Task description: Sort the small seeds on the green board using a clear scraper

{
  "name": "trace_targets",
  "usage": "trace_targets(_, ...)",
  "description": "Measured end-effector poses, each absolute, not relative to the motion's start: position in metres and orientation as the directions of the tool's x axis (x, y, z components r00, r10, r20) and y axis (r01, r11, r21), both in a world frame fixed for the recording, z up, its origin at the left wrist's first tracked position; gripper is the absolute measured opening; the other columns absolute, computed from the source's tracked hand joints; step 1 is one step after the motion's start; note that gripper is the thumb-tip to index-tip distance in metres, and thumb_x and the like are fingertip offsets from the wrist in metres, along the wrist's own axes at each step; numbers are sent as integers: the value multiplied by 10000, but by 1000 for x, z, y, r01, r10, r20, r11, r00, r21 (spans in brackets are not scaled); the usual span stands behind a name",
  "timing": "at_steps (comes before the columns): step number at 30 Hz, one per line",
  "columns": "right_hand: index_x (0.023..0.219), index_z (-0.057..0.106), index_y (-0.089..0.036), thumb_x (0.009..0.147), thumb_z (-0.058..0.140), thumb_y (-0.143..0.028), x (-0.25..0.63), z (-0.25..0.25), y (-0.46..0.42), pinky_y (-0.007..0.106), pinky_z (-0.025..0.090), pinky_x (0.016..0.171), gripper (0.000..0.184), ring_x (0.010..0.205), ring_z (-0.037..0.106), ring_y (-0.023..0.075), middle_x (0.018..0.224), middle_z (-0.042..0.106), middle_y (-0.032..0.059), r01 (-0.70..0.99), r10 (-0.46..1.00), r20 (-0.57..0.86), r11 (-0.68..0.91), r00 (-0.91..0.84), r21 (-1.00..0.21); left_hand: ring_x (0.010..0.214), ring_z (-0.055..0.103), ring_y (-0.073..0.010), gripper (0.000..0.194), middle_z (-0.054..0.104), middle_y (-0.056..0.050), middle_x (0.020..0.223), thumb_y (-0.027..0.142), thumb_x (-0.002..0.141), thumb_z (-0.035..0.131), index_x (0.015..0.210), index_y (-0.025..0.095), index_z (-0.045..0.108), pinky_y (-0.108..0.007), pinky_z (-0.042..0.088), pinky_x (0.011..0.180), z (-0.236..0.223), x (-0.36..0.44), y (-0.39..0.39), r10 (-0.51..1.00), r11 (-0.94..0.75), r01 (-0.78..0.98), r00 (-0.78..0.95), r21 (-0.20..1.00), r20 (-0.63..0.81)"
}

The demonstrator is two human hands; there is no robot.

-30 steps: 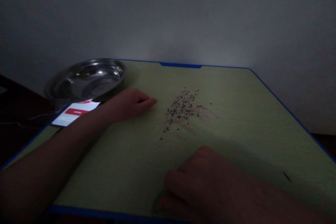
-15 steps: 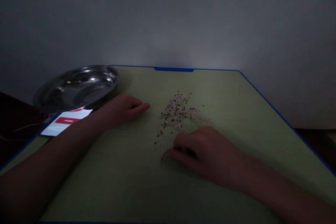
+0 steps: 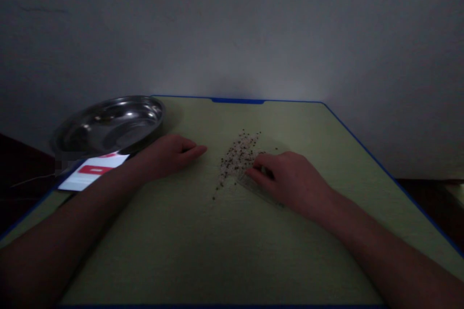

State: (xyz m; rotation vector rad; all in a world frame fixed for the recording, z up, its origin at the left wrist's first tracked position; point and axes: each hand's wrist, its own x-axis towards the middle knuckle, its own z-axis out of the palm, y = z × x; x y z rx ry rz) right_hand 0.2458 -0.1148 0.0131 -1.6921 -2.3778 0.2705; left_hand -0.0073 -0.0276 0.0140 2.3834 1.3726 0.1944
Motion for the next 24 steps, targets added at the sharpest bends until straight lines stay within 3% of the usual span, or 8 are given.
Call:
trace_targets(8,813,684,-222,941,481,-406,244,18,-118,256,355,512,302,517,550,121,619,635,-19,838,900,21,414,-435,-355,469,382,-101,494,440,11,492,520,871,416,516,177,446,-288,216,508,16,-7,-29,857,-445,808,509,385,-77)
trace_targets(14,831,694,-216,937,496,-388,241,16,-119,256,356,513,283,522,551,121,628,643,-13,845,904,40,413,-426,-339,470,379,-102,497,456,7,489,521,870,418,517,174,459,-286,213,512,15,-7,-28,859,-453,811,508,370,-62)
trace_targets(24,762,658,-225,937,487,-450,245,17,-126,244,331,490,332,483,496,101,548,555,-46,796,874,-8,439,-486,-417,475,385,-98,494,415,21,487,524,869,408,524,172,445,-280,219,508,13,-7,-28,856,-464,806,514,367,-47)
